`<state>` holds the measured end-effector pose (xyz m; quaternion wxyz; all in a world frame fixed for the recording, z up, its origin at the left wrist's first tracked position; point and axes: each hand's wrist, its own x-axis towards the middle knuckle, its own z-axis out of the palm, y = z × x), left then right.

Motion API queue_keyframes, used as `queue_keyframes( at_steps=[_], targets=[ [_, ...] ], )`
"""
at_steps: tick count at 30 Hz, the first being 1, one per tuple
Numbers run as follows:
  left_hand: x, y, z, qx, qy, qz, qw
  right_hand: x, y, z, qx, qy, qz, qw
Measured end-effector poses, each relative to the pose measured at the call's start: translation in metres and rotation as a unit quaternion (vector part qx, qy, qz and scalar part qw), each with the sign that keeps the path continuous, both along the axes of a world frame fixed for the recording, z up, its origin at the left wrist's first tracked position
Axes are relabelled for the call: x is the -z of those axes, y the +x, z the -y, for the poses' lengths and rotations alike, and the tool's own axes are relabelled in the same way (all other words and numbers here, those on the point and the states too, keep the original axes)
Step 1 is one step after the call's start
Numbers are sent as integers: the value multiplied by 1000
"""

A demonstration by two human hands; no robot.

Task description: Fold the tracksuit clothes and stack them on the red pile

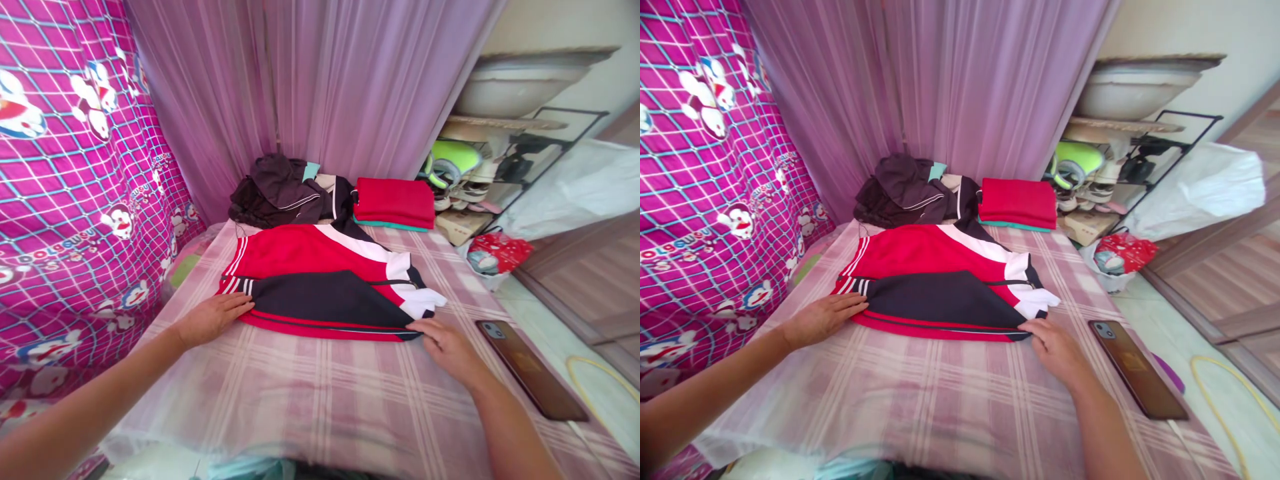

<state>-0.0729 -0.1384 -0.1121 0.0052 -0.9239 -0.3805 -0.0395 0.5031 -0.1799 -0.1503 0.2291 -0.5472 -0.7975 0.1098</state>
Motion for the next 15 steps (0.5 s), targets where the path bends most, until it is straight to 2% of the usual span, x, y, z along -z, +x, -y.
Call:
queue_keyframes(
  at_steps=[3, 6, 9, 11, 13, 15],
  targets=[
    [-9, 8, 0, -6, -2, 14, 1000, -14, -1, -3, -9, -45, 26, 999],
    [-21, 25, -8, -42, 0, 38, 998, -36, -18, -15, 11, -42, 61, 997],
    [-23, 57, -22, -81, 23, 64, 994, -55, -66, -37, 12, 12, 44, 999],
    [-17, 84, -31, -100, 33, 63, 992, -62, -110, -53, 1, 57, 11, 998],
    [-6, 110, -38, -115, 38, 48, 991, -60, -152, -67, -22, 66, 4, 998],
    [7, 130, -42, -133, 43, 29, 990, -52, -181, -77, -44, 49, 42, 997]
  ],
)
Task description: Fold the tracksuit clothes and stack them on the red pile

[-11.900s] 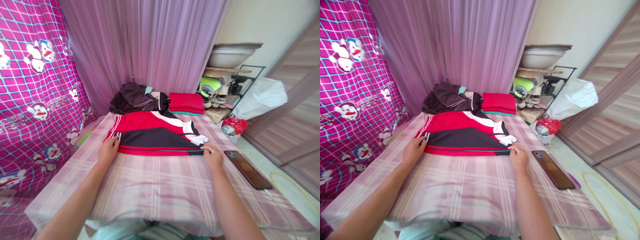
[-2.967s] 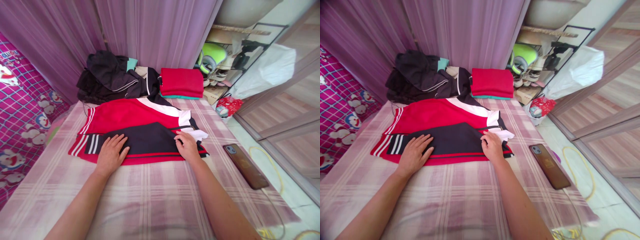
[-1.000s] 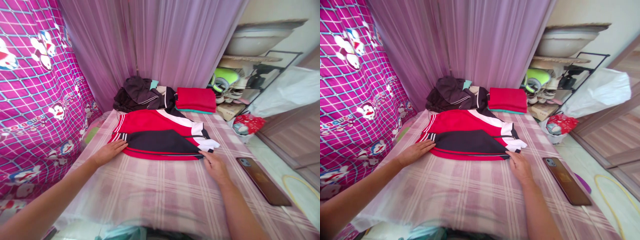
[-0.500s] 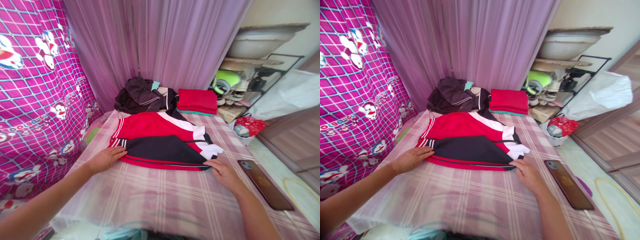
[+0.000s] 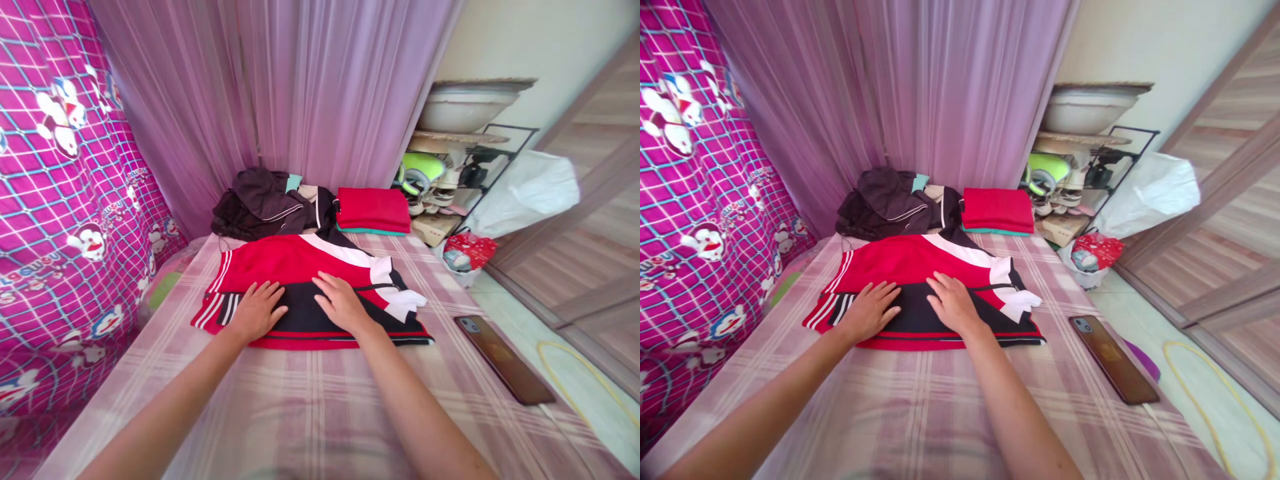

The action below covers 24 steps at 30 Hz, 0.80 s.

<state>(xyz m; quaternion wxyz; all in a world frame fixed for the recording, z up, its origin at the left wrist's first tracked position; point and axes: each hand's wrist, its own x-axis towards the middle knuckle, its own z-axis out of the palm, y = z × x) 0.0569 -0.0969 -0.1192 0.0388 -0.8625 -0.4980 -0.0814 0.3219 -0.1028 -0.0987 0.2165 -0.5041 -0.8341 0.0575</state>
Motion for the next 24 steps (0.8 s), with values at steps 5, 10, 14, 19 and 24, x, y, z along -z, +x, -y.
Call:
queue_keyframes(
  at_steps=[5, 10, 14, 19, 24],
  targets=[
    [23, 12, -1, -22, 1, -17, 1000, 29, -2, -8, 80, -108, 98, 986],
    [28, 8, -1, -22, 5, -18, 1000, 28, 9, -12, 148, -130, 101, 975],
    [31, 8, -2, -16, 9, -18, 1000, 14, -9, -17, 141, -80, 64, 985],
    [32, 7, -1, -15, 12, -18, 1000, 23, -17, -33, 90, -54, 43, 993],
    [25, 8, 1, -18, -24, -15, 999, 52, 14, -53, 177, -39, -39, 983]
  ],
)
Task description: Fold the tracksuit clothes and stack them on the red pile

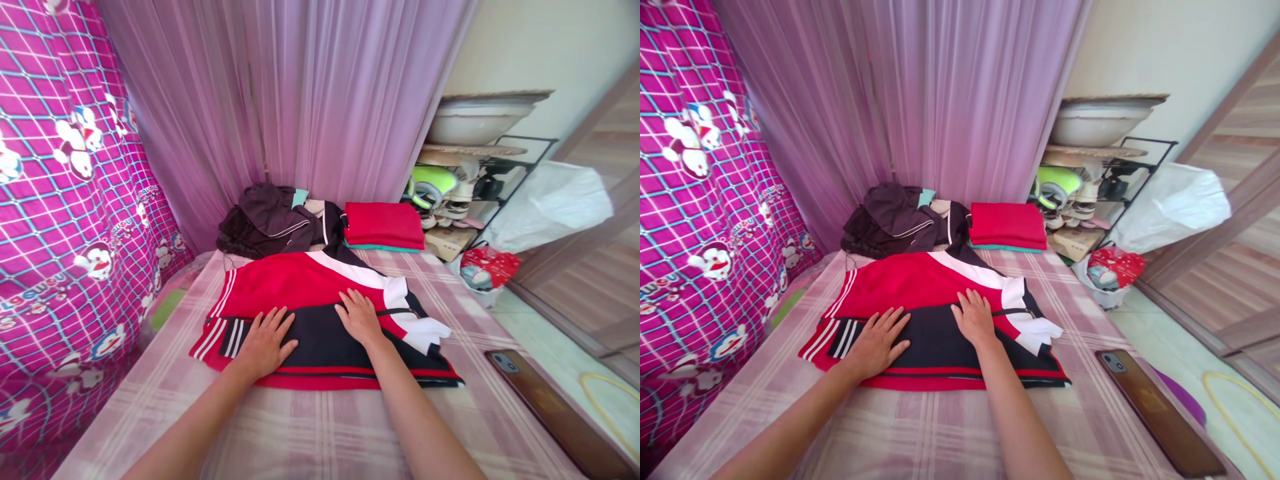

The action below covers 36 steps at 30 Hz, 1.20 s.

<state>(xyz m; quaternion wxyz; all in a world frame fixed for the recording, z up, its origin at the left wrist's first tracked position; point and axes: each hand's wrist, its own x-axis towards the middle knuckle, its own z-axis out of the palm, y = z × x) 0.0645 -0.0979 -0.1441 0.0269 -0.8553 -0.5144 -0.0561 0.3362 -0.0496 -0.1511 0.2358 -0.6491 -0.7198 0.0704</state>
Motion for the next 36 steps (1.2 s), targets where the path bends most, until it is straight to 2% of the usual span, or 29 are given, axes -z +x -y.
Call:
queue_keyframes(
  at_steps=[3, 6, 8, 10, 14, 19, 23, 26, 29, 36],
  targets=[
    [-14, -1, -6, 1, -37, 6, 999, 11, 20, -6, 34, 71, -154, 985],
    [-37, 0, -24, 20, -79, 24, 996, 16, 30, -7, 105, 112, -325, 933],
    [-54, 7, -44, 23, -87, 24, 996, 18, 32, -7, 145, 121, -403, 895],
    [-68, 20, -70, 24, -64, 11, 998, 17, 31, -7, 156, 124, -445, 873],
    [-85, 62, -130, 15, -8, 12, 1000, 16, 28, -7, 149, 112, -463, 867],
    [-85, 115, -200, -65, -2, 52, 997, 15, 26, -6, 149, 108, -454, 872],
    [-73, 140, -233, -103, -10, 56, 993, 15, 24, -5, 146, 98, -438, 882],
    [-65, 145, -245, -122, -17, 59, 991, 14, 23, -6, 149, 92, -429, 886],
    [-63, 141, -249, -134, -17, 64, 989, 12, 22, -6, 149, 93, -423, 889],
    [-67, 126, -241, -126, -14, 69, 989, 11, 21, -6, 140, 83, -417, 894]
  ],
)
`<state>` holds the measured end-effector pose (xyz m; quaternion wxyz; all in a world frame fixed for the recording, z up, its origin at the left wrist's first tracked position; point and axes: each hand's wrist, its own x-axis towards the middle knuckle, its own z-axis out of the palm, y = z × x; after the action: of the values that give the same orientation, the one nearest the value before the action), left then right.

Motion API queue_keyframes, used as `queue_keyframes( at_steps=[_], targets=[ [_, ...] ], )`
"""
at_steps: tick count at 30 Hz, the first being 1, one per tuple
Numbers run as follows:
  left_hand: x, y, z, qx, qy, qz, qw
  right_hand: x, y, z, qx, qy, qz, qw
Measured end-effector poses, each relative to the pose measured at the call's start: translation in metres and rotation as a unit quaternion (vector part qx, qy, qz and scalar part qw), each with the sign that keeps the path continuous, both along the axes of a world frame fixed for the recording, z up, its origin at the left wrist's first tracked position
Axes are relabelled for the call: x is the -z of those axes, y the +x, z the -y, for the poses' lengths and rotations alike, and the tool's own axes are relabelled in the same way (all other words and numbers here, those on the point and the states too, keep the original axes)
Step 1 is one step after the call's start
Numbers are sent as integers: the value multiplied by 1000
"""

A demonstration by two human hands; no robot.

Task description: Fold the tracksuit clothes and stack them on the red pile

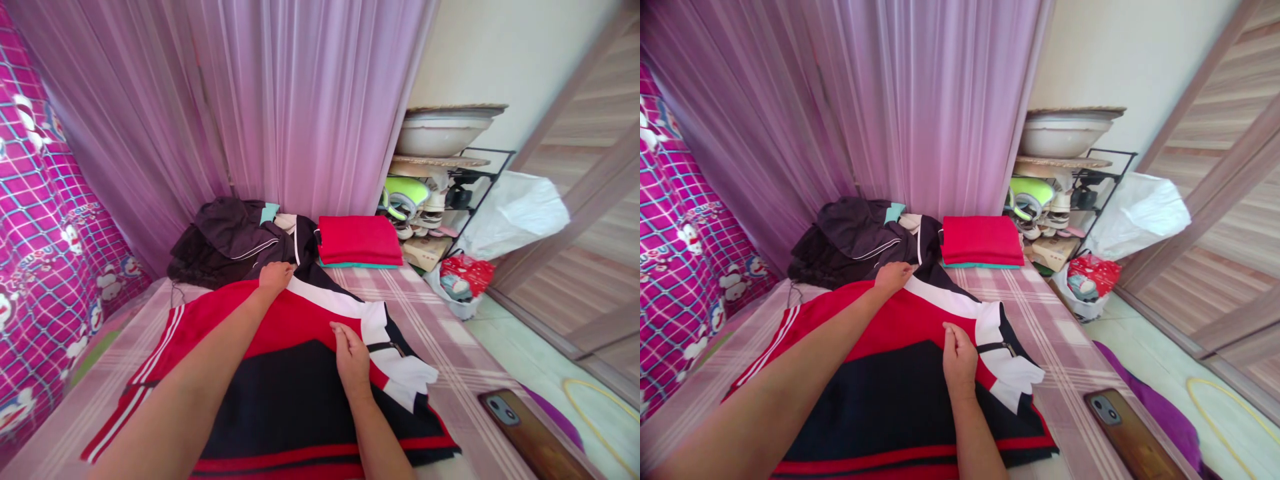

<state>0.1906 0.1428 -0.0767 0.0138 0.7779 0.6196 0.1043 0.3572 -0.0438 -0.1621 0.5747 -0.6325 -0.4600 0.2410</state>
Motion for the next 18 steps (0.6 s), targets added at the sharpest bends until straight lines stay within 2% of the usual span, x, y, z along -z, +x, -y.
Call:
queue_keyframes(
  at_steps=[4, 11, 15, 18],
  targets=[
    [3, 10, -1, -9, -8, 7, 1000, 1, -1, 0, 0, 5, 1, 1000],
    [14, 23, -18, -19, -21, 48, 998, 1, -1, 0, 3, -2, 16, 1000],
    [13, 14, -22, -19, -20, 98, 995, 2, 0, -1, -4, 1, 19, 1000],
    [12, -5, -18, 0, -28, 139, 990, 3, 0, -1, -5, 2, 26, 1000]
  ],
)
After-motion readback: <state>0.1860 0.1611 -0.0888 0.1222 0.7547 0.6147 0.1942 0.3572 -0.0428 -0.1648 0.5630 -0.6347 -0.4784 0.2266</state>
